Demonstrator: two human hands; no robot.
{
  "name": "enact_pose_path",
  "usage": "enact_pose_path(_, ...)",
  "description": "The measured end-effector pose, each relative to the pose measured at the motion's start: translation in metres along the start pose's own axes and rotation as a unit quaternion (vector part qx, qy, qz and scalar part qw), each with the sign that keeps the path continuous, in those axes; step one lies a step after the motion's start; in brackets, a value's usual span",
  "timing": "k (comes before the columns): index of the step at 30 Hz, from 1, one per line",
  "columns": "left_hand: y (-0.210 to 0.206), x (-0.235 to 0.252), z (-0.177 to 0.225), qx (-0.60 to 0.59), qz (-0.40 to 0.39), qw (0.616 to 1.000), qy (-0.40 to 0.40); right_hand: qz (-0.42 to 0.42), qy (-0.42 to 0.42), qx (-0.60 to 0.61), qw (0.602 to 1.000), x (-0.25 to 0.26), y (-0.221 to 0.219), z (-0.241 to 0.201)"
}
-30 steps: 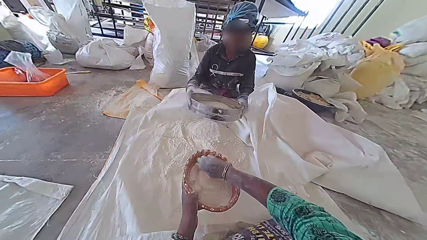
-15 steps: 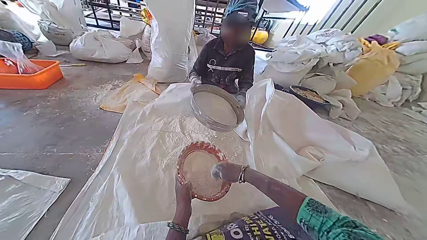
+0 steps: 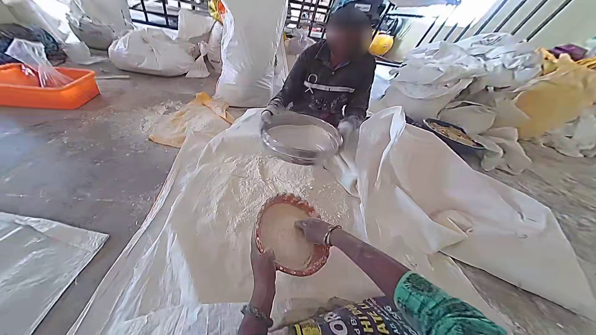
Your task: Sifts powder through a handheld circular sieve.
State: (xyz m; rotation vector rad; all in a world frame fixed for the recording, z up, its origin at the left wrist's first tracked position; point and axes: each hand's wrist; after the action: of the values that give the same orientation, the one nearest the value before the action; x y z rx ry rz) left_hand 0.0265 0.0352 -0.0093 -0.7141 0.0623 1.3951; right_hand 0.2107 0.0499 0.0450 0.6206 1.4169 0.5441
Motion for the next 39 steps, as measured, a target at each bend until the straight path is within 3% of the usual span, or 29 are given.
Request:
enact_pose_path(3,-0.003,-0.001,-0.003,0.014,0.013,1.000,0.023,-0.035,0.093,0.043,0.994,-0.026,-0.015,-0.022)
enact_pose_path(6,-0.003,-0.008,-0.013,0.009,-0.014,1.000,0.023,0.041,0.150,0.191,0.969,-0.020,-0.027,-0.052)
enact_pose_path(8,-0.005,-0.010,-0.014,0.017,-0.029,0.999,-0.011,0.092,0.104,0.247,0.959,-0.002,-0.015,-0.052)
enact_pose_path(11,-0.004,-0.019,-0.007,-0.003,-0.008,1.000,-0.024,0.125,-0.015,0.232,0.965,0.003,0.004,-0.033)
enact_pose_path(15,-0.009,-0.010,0.001,-0.041,0.018,0.999,0.000,0.257,-0.044,0.236,0.936,0.000,-0.001,-0.001)
enact_pose_path(18,-0.017,-0.014,-0.008,-0.041,-0.026,0.999,0.018,0.228,-0.064,0.250,0.939,0.015,-0.005,-0.009)
enact_pose_path(21,-0.007,-0.013,-0.010,-0.039,-0.040,0.998,0.014,0.154,0.053,0.248,0.955,0.016,-0.014,-0.051)
enact_pose_path(23,0.000,-0.012,-0.006,-0.037,-0.027,0.999,0.016,0.128,0.146,0.154,0.969,0.006,-0.024,-0.063)
enact_pose_path(26,0.002,-0.010,-0.003,-0.011,-0.031,0.999,0.010,0.255,0.284,0.055,0.923,-0.010,-0.049,-0.041)
enact_pose_path(27,0.001,-0.009,-0.002,-0.010,-0.034,0.999,0.015,0.247,0.279,0.057,0.926,-0.019,-0.048,-0.030)
enact_pose_path(29,-0.003,-0.008,-0.006,0.000,-0.031,1.000,0.005,0.221,0.174,0.057,0.958,-0.028,-0.042,-0.007)
enact_pose_path(32,-0.006,-0.013,-0.011,0.003,-0.034,0.999,-0.008,0.320,-0.020,0.130,0.938,-0.020,-0.033,0.011)
enact_pose_path(34,-0.010,-0.014,-0.009,-0.005,-0.035,0.999,-0.011,0.290,-0.096,0.206,0.930,-0.006,-0.013,0.003)
enact_pose_path(36,-0.009,-0.014,-0.009,-0.004,-0.037,0.999,-0.014,0.207,-0.083,0.267,0.937,0.008,0.002,-0.024)
enact_pose_path(39,0.002,-0.009,-0.008,-0.025,-0.030,0.999,-0.014,0.137,0.064,0.249,0.957,0.015,-0.004,-0.071)
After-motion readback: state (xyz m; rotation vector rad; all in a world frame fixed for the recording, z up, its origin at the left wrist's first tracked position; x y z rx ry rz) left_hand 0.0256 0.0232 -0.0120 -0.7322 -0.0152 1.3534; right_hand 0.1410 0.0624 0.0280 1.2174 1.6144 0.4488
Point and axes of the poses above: each hand's wrist, its own x-axis towards the middle knuckle, its own y-axis out of the back of the hand, z = x × y, and after that the axes turned 7 degrees about -x, right-handed
